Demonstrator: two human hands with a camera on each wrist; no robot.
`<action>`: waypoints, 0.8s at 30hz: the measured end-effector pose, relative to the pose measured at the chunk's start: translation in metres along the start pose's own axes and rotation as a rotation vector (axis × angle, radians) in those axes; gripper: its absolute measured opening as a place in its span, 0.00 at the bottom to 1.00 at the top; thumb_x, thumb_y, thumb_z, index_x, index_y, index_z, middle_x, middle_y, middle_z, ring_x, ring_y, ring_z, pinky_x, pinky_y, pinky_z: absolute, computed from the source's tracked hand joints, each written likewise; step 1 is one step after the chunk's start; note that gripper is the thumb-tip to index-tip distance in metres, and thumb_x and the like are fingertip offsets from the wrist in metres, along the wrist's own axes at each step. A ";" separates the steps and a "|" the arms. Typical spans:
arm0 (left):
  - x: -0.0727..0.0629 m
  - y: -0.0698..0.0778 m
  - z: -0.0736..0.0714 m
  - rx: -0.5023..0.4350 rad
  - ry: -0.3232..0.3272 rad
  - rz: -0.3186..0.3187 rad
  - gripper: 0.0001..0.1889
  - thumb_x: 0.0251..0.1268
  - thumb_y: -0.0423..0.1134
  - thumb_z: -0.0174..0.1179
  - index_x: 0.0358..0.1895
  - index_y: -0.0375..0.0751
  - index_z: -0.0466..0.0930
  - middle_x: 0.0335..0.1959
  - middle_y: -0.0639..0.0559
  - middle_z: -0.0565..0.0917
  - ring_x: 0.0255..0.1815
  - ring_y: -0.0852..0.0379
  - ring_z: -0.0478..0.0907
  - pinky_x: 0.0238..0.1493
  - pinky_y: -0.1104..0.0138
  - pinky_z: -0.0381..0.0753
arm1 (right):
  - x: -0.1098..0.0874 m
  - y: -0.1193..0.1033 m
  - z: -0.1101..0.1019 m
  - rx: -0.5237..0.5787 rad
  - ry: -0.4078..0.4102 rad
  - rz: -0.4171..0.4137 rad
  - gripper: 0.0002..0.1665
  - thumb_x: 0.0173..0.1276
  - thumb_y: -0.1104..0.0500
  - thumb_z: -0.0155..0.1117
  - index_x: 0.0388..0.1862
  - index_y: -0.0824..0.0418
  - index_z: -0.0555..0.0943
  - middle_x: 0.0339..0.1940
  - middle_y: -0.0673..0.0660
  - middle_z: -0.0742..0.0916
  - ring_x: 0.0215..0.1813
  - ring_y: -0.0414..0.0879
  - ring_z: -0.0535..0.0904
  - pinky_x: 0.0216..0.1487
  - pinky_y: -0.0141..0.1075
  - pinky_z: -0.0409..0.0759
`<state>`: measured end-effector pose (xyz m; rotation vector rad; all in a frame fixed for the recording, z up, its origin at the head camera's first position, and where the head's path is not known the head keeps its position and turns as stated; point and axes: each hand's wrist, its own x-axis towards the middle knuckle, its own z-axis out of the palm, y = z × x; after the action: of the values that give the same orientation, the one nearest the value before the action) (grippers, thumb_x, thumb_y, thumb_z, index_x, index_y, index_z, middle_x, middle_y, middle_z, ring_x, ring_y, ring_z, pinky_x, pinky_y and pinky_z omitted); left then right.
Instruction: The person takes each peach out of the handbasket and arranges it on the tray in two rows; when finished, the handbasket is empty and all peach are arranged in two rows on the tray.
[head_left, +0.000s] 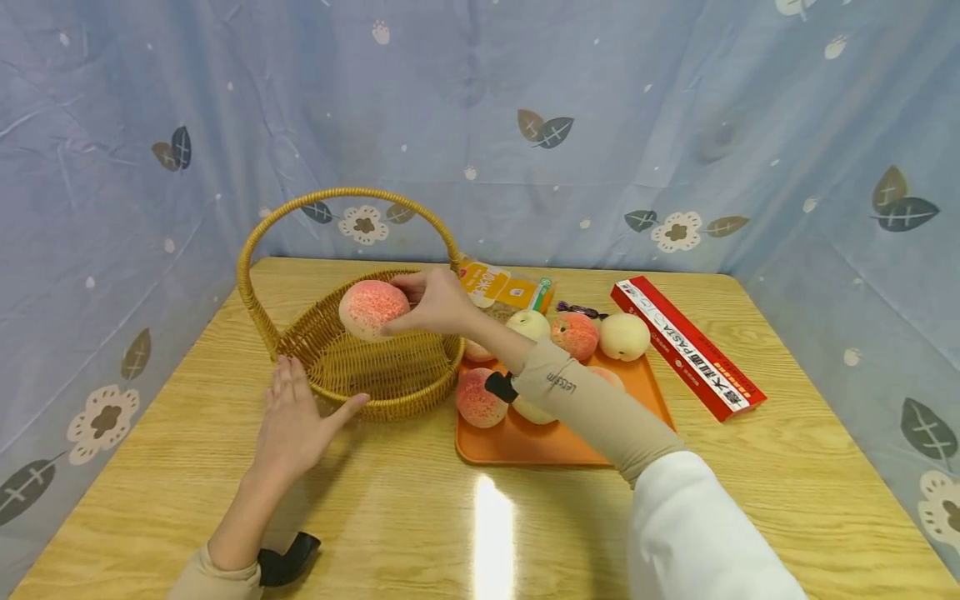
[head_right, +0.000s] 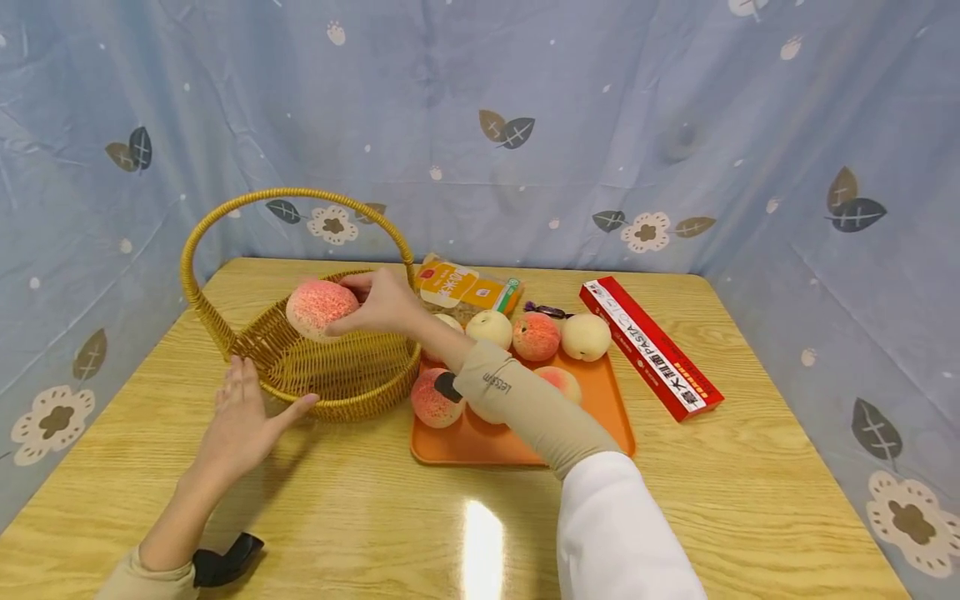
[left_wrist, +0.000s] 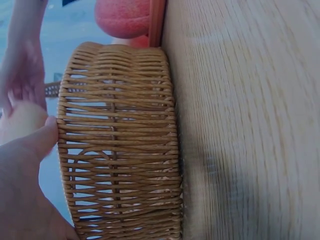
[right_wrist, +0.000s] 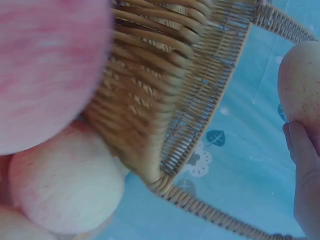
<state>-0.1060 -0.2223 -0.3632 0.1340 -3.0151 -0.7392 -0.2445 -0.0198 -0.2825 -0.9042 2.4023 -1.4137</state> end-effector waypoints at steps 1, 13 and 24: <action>0.000 0.000 0.000 0.004 0.000 0.002 0.62 0.64 0.72 0.46 0.71 0.17 0.27 0.72 0.25 0.24 0.73 0.28 0.26 0.70 0.37 0.36 | -0.004 0.001 -0.002 0.009 0.004 0.009 0.42 0.49 0.61 0.80 0.64 0.68 0.74 0.58 0.62 0.83 0.56 0.48 0.82 0.49 0.28 0.80; -0.002 0.001 -0.001 0.012 0.006 0.012 0.62 0.64 0.72 0.45 0.71 0.17 0.28 0.72 0.25 0.25 0.73 0.28 0.26 0.70 0.38 0.36 | -0.053 0.016 -0.038 0.163 -0.005 0.049 0.46 0.51 0.66 0.77 0.69 0.72 0.68 0.63 0.65 0.79 0.62 0.51 0.77 0.55 0.35 0.80; -0.003 0.002 -0.001 0.008 -0.001 0.016 0.61 0.65 0.72 0.45 0.71 0.17 0.27 0.72 0.25 0.25 0.73 0.28 0.25 0.71 0.38 0.35 | -0.101 0.036 -0.085 0.192 0.136 0.085 0.42 0.52 0.70 0.75 0.67 0.72 0.70 0.64 0.65 0.78 0.62 0.54 0.77 0.57 0.38 0.79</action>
<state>-0.1032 -0.2206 -0.3613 0.1104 -3.0167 -0.7255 -0.2185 0.1149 -0.2814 -0.6718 2.3163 -1.6864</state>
